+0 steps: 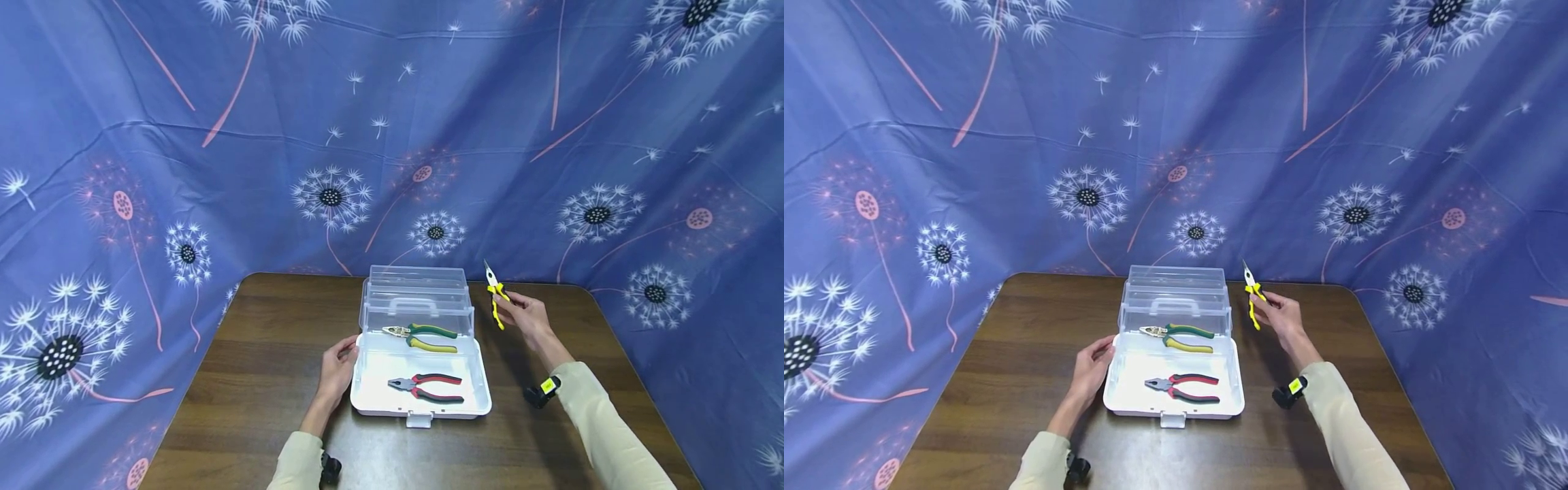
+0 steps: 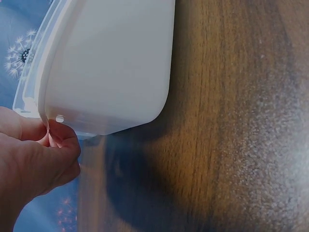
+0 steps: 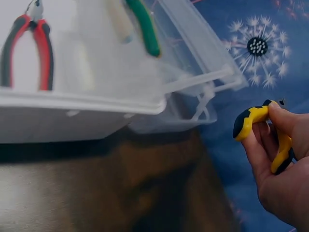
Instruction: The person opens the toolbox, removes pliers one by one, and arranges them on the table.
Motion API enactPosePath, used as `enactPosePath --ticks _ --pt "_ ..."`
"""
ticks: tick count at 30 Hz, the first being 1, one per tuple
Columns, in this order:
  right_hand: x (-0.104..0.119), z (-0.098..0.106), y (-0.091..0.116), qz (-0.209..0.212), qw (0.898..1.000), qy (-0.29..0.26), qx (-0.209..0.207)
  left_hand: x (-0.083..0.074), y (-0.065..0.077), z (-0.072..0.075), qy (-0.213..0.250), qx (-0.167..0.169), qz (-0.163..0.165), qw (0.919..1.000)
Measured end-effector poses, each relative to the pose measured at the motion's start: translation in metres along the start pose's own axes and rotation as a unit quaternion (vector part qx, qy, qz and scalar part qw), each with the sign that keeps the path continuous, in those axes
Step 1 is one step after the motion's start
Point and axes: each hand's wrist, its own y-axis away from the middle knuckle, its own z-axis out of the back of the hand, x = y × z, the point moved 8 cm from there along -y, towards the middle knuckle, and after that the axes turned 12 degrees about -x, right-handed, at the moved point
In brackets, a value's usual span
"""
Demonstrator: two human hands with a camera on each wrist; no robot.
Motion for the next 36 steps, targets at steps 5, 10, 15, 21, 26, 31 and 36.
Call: enactPosePath --ticks 5,10,15,21,26,31,36 --pt "-0.03 0.014 0.006 -0.024 0.999 0.015 -0.024 0.0 -0.001 -0.001 0.002 -0.002 -0.005 1.0" --pt "-0.061 0.024 0.015 -0.051 0.997 0.044 -0.048 0.0 0.0 0.0 0.001 -0.001 -0.004 1.0" --pt "-0.084 0.035 0.026 -0.066 0.993 0.063 -0.072 -0.001 0.001 0.0 0.002 0.001 0.0 1.0" --pt "-0.094 0.042 0.032 -0.038 0.987 0.127 -0.089 -0.001 0.001 0.0 -0.001 -0.001 0.002 1.0" --pt "-0.091 0.047 0.034 0.008 0.969 0.224 -0.102 -0.001 0.001 -0.001 0.016 0.005 -0.005 0.9999" --pt "-0.083 0.052 0.034 0.074 0.929 0.347 -0.109 0.0 0.001 0.0 0.011 0.004 -0.002 0.9999" --pt "-0.078 0.054 0.035 0.102 0.914 0.38 -0.101 0.0 0.0 -0.001 0.007 0.002 -0.002 1.0"
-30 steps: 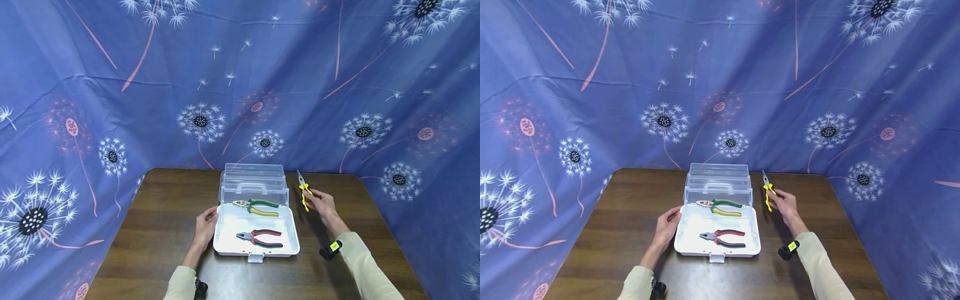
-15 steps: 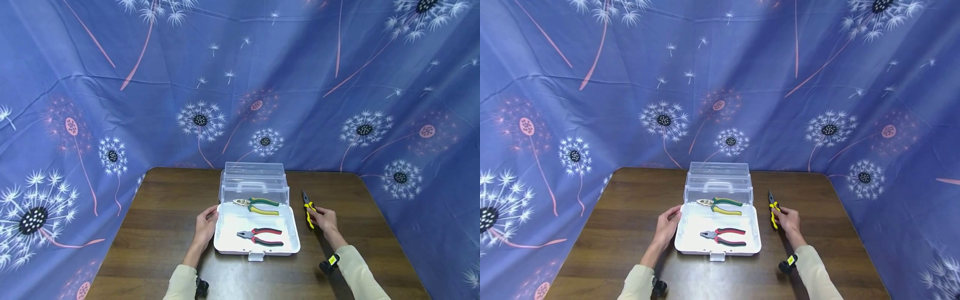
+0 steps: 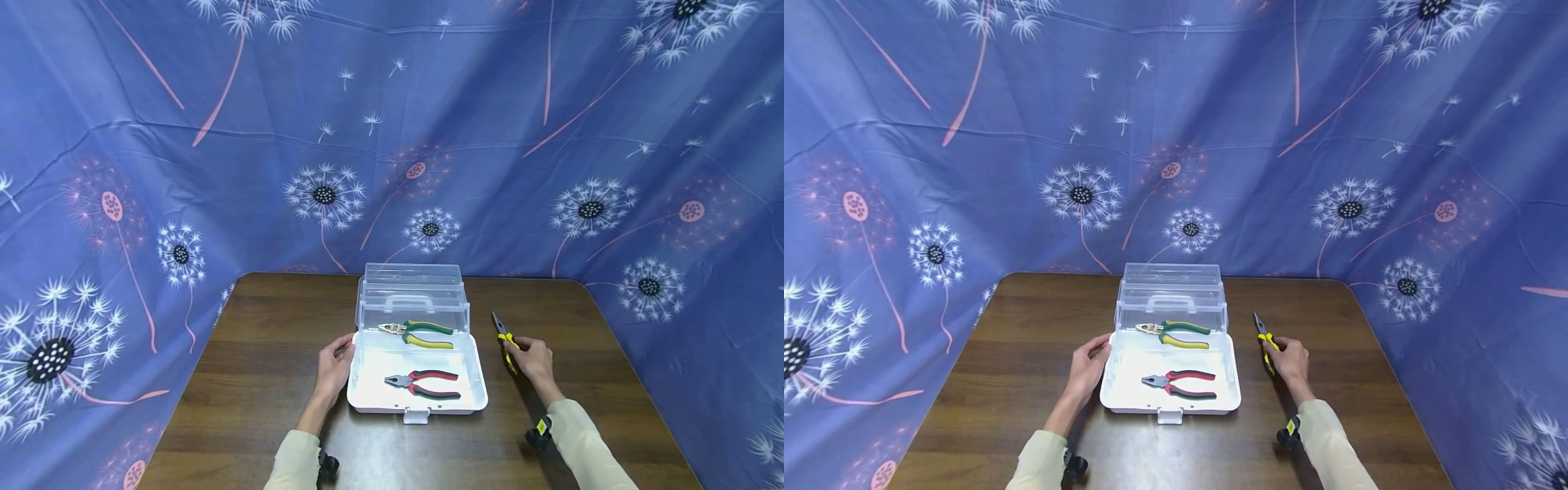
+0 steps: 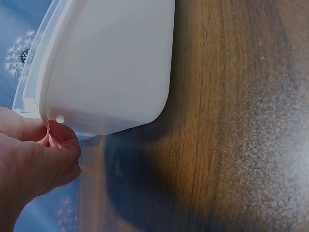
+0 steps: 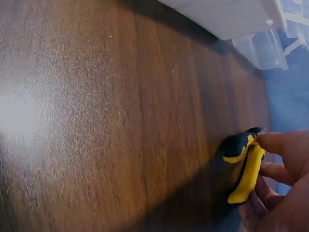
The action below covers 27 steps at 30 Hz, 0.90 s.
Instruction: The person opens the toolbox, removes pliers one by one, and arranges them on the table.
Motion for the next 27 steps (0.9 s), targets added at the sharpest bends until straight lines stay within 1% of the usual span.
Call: enactPosePath --ticks 3,7,10,12,20,24,27 --pt "0.007 0.003 0.001 0.026 1.0 0.002 0.008 0.0 0.0 0.0 0.0 0.0 0.004 1.0" --pt "0.02 0.008 0.001 0.055 0.998 -0.01 0.026 0.001 -0.001 0.0 0.002 0.002 0.007 1.0" --pt "0.031 0.012 0.001 0.07 0.997 -0.027 0.03 0.002 -0.002 0.0 0.0 0.004 0.006 1.0" --pt "0.041 0.014 0.001 0.083 0.995 -0.036 0.033 0.002 -0.002 0.0 -0.002 0.005 0.011 0.9999" --pt "0.084 0.026 0.008 0.139 0.985 -0.095 0.039 0.001 -0.001 -0.001 -0.01 0.006 0.009 0.9999" --pt "0.105 0.028 0.013 0.149 0.98 -0.121 0.053 0.001 0.0 0.0 -0.007 0.005 0.01 0.9999" --pt "0.12 0.026 0.016 0.151 0.977 -0.136 0.069 0.002 0.0 0.001 -0.007 0.006 0.012 0.9999"
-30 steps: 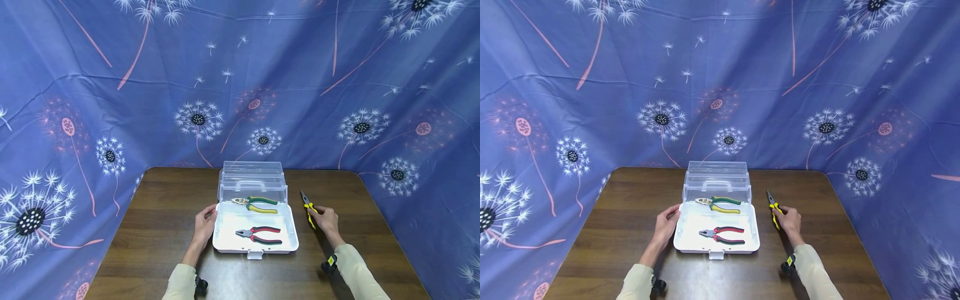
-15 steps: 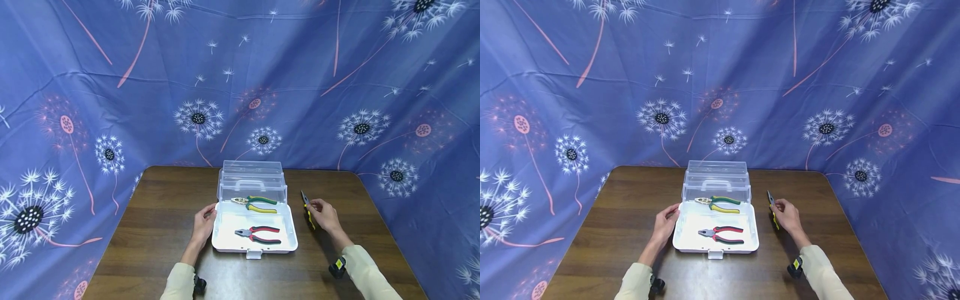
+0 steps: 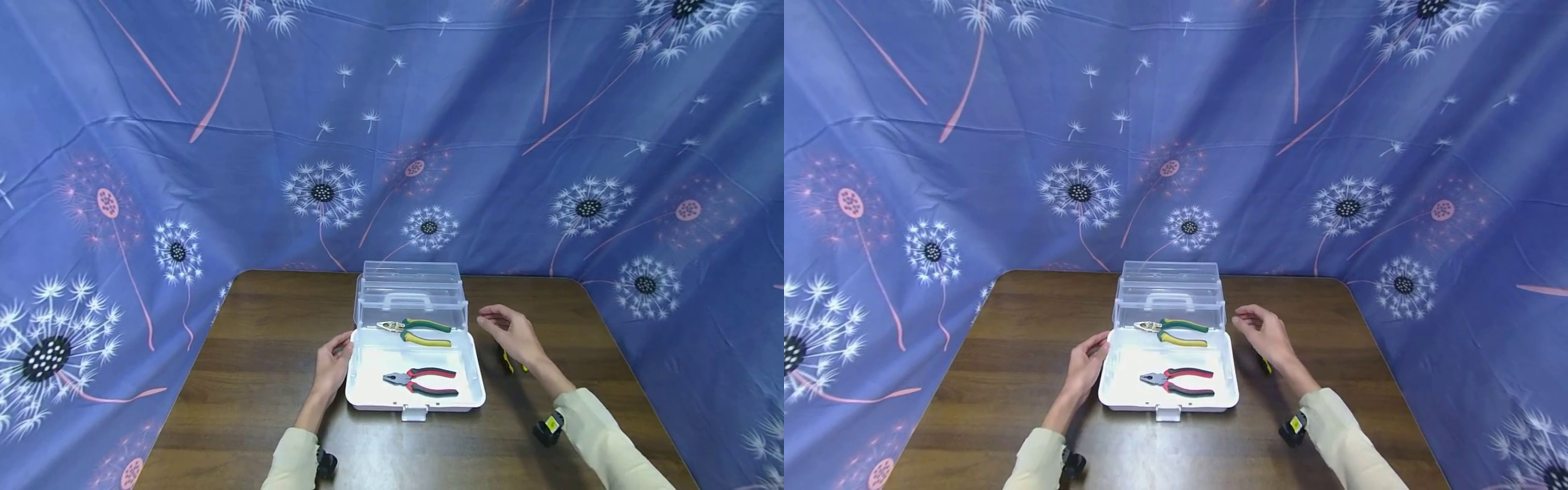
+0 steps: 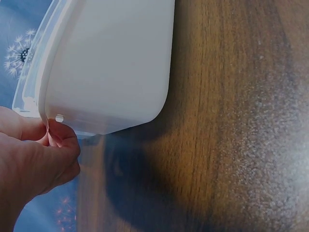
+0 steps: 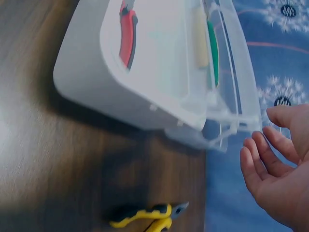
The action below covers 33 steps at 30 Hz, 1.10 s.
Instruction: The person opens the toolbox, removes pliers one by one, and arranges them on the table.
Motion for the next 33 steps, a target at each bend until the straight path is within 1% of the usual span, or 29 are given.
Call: enactPosePath --ticks 4,9,12,17,23,26,29,33 --pt "0.016 -0.014 -0.002 0.009 1.0 -0.018 0.021 0.0 0.0 0.0 -0.002 0.001 0.003 1.0" --pt "0.033 -0.038 -0.002 0.028 0.997 -0.041 0.058 0.001 -0.001 0.001 0.001 -0.002 0.003 1.0" --pt "0.042 -0.052 0.0 0.036 0.995 -0.046 0.079 0.001 -0.001 0.001 0.004 -0.001 0.002 1.0" --pt "0.05 -0.073 0.001 0.039 0.994 -0.03 0.101 0.001 -0.001 0.0 0.007 0.003 0.0 1.0" --pt "0.057 -0.093 0.002 0.063 0.991 -0.006 0.121 0.0 0.0 0.0 0.007 0.001 0.0 1.0" --pt "0.06 -0.101 0.003 0.073 0.989 -0.009 0.132 -0.001 0.0 0.0 0.01 0.002 -0.003 0.9999" --pt "0.064 -0.107 0.003 0.088 0.986 -0.001 0.144 -0.001 0.0 0.0 0.013 0.002 -0.003 0.9999" --pt "0.065 -0.119 0.001 0.105 0.978 0.039 0.176 0.001 -0.001 -0.001 0.013 0.001 0.0 0.9999"
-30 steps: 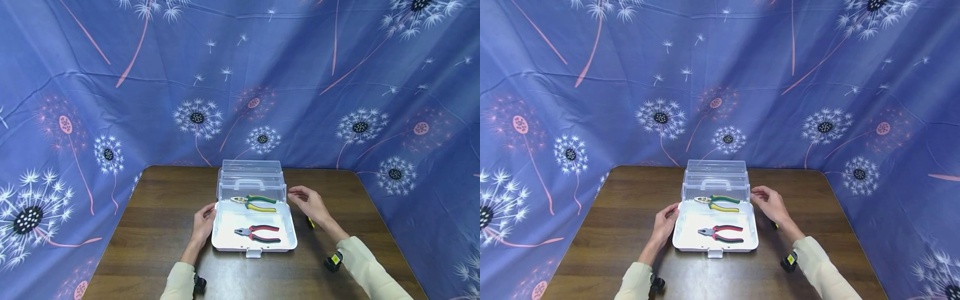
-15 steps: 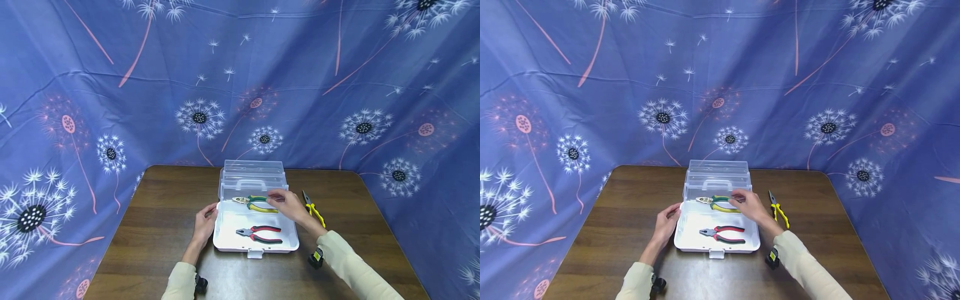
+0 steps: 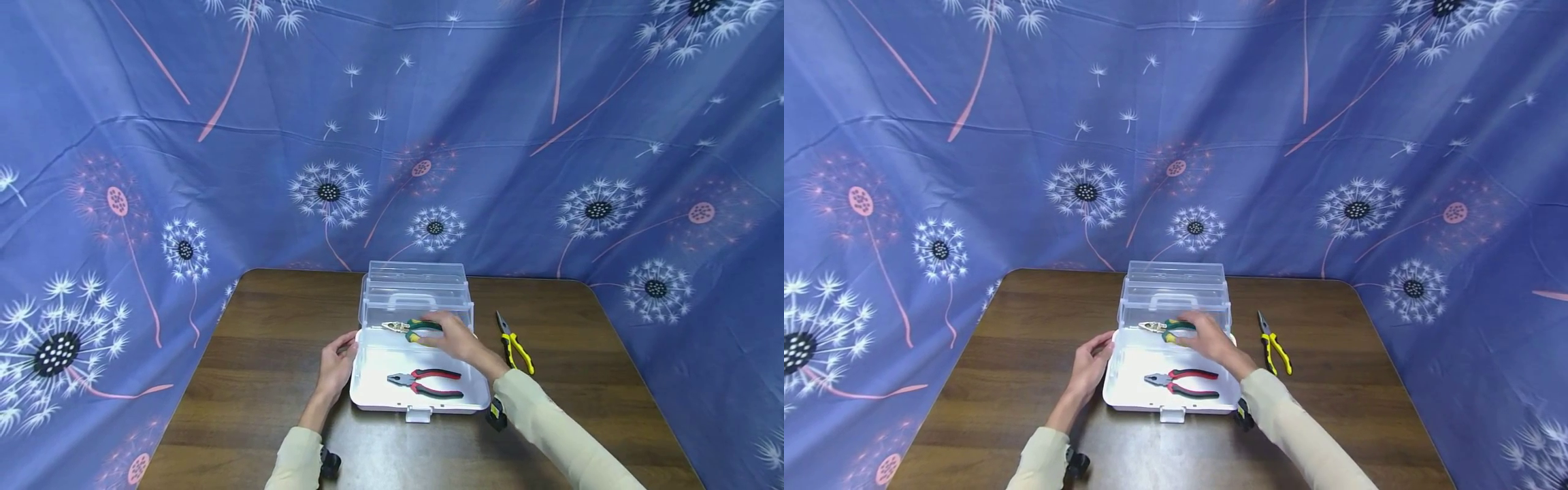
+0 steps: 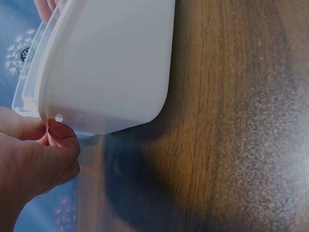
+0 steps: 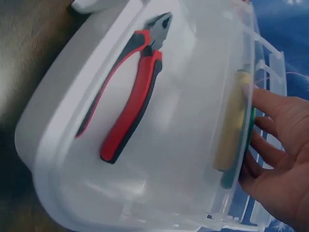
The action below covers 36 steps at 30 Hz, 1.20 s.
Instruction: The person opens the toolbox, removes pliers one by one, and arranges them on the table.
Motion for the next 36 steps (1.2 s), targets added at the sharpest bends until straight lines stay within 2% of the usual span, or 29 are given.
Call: enactPosePath --ticks 5,10,15,18,22,27,31,36 --pt "0.002 -0.007 -0.005 0.006 0.999 0.039 0.027 0.001 0.0 -0.001 -0.003 0.001 0.001 1.0" --pt "0.01 -0.009 -0.008 0.049 0.996 0.072 0.004 0.0 0.0 -0.001 -0.002 -0.002 -0.003 1.0" --pt "0.017 -0.007 -0.008 0.063 0.992 0.107 -0.029 0.001 0.0 -0.002 -0.004 -0.003 -0.003 1.0" --pt "0.023 -0.007 -0.008 0.066 0.99 0.117 -0.034 0.001 0.0 -0.002 -0.003 -0.003 -0.006 1.0" --pt "0.033 -0.012 -0.009 0.085 0.991 0.103 -0.007 0.0 0.001 -0.001 0.004 -0.003 -0.015 0.9999" --pt "0.042 -0.018 -0.01 0.13 0.988 0.074 0.021 -0.002 0.002 -0.001 0.019 0.001 -0.012 0.9997" --pt "0.044 -0.017 -0.012 0.142 0.988 0.062 0.015 -0.002 0.003 -0.001 0.021 0.002 -0.008 0.9997" --pt "0.041 -0.01 -0.012 0.129 0.991 0.031 0.0 -0.003 0.002 0.0 0.01 0.0 -0.007 0.9999"
